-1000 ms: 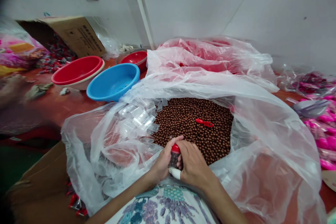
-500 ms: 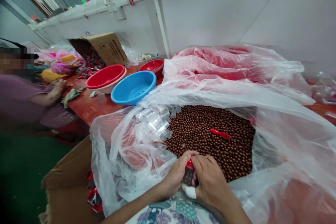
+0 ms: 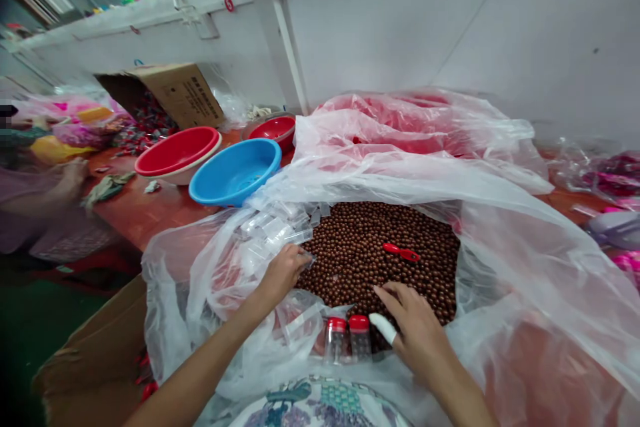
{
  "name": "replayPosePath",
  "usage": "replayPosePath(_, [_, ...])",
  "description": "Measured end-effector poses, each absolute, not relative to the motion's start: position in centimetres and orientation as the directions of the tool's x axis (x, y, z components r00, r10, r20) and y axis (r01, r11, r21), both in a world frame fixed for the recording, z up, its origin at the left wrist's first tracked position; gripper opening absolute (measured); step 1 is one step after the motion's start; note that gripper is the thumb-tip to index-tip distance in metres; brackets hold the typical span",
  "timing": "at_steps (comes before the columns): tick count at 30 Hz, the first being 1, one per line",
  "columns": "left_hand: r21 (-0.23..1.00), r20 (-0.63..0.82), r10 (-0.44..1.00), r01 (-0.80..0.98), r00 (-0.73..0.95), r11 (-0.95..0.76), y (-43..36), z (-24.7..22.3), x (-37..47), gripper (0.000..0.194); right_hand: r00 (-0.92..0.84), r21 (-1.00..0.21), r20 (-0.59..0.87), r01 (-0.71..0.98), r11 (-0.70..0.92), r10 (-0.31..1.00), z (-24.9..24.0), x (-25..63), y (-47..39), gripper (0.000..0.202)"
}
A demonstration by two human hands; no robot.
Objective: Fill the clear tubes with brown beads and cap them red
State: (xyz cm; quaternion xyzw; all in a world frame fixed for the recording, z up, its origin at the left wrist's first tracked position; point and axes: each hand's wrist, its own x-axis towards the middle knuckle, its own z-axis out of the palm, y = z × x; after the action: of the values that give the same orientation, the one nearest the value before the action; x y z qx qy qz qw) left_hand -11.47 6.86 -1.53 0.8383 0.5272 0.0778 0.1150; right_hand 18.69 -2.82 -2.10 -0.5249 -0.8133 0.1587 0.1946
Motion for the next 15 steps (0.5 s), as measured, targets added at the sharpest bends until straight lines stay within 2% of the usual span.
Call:
replayPosePath(3, [0.293, -0.025, 0.867, 0.833, 0.498, -0.47, 7.3, -1.9, -11.3, 0.035, -0.283, -0.456, 0.227, 0.815, 0.358, 0.932, -3.0, 20.3, -1.6, 0.059])
replayPosePath(8, [0.454, -0.086, 0.807, 0.744, 0.585, -0.491, 7.8, -2.1, -10.2, 0.035, -0.121, -0.458, 0.307, 0.851, 0.258, 0.944, -3.1, 22.3, 0.6, 0.056])
replayPosePath(11, [0.56, -0.074, 0.804, 0.692, 0.59, -0.456, 7.9, -2.0, -8.7, 0.029, -0.084, -0.441, 0.332, 0.867, 0.233, 0.939, -3.0, 22.6, 1.8, 0.053])
replayPosePath(15, [0.642, -0.049, 0.818, 0.646, 0.573, -0.414, 7.9, -2.0, -6.6, 0.039, -0.085, -0.4, 0.352, 0.887, 0.232, 0.932, -3.3, 22.1, 3.0, 0.054])
